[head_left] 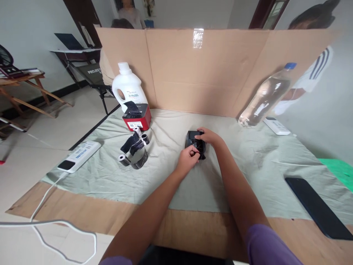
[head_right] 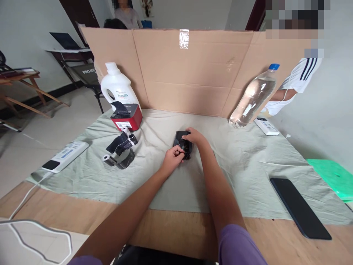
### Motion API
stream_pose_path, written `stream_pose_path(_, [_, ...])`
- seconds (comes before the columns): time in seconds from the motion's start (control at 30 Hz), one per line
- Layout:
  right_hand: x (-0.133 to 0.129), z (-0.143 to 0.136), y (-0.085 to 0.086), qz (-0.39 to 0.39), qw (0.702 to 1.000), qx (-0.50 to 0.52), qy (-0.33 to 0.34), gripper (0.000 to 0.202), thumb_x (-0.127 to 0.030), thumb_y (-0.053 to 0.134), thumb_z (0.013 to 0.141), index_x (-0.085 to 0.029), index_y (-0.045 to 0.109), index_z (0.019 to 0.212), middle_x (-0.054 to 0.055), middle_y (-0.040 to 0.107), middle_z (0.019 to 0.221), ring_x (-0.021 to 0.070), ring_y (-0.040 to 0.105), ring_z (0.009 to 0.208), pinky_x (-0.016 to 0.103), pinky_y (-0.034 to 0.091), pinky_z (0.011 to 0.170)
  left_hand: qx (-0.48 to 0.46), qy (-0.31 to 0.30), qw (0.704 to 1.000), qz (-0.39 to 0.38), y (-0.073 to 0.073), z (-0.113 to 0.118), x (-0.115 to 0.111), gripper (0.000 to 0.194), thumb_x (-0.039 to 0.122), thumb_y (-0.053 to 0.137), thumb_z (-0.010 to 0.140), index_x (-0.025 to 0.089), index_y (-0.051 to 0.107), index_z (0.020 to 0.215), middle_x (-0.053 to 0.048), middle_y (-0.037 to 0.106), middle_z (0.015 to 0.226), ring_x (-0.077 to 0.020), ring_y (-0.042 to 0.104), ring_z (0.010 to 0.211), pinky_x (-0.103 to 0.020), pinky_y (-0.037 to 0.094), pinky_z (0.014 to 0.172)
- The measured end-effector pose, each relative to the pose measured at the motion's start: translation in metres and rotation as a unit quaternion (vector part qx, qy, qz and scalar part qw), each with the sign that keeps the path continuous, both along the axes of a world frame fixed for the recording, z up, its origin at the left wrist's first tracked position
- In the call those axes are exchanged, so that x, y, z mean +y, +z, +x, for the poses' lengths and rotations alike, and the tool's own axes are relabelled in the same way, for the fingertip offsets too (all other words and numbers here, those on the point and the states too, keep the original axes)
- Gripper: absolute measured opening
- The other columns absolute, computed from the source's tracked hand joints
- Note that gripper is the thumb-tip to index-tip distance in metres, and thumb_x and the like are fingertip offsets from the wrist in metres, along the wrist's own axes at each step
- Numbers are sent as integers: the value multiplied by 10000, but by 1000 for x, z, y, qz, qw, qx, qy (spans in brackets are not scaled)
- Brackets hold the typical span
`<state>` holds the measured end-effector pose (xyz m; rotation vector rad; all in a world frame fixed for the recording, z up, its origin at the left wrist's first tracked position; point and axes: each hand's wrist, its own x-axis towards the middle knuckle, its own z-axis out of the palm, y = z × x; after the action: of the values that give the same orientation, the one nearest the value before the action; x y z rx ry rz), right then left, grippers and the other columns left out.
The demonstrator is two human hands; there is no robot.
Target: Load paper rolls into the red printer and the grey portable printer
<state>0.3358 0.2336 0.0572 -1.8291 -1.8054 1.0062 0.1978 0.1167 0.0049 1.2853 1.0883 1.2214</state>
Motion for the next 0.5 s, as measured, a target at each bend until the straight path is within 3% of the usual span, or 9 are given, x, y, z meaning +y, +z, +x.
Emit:
stream_pose_path(0.1, [-3,4,-5,-25,998,43,-24,652,-325,755,744,-206,551,1352,139,620,1264,243,648,921,333,502,785,9,7,1000,15,0,0,-2,38,192,571,721,194,549,752,85,454,481,-98,489,445,-199,332,476])
stream_pose_path(0.2, [-9,8,-11,-3,994,86,-68,731,-386,811,687,-149,559,1331,154,656,1194,251,659,917,334,503,794,31,83,994,66,3,-7,1,37,219,558,780,194,582,794,83,376,499,-92,426,469,-201,326,506])
stream_pose_path(0.27, [-15,8,-16,23,987,127,-100,713,-433,811,677,-109,592,1273,163,680,1131,271,660,944,359,503,829,67,146,983,86,7,-16,10,124,246,539,830,195,622,908,58,455,573,-111,482,550,-215,381,571])
stream_pose_path(0.33, [-22,4,-22,59,977,170,-113,559,-478,725,759,-119,648,1180,145,696,1108,269,650,998,370,493,886,123,170,975,79,11,-27,23,252,277,536,868,188,644,1078,0,601,740,-147,578,704,-246,446,679])
stream_pose_path(0.4, [-30,-6,-29,96,969,203,-106,420,-505,561,874,-167,690,1087,100,703,1119,240,635,1054,357,475,942,177,135,974,44,15,-35,38,381,328,536,902,172,628,1237,-53,661,848,-178,616,777,-278,477,722])
stream_pose_path(0.5, [-44,-20,-40,130,943,277,-128,423,-545,472,900,-222,696,1056,61,691,1171,230,591,1154,362,446,1002,203,38,977,-52,17,-38,52,545,429,481,951,170,509,1429,-23,621,655,-163,563,534,-282,467,551])
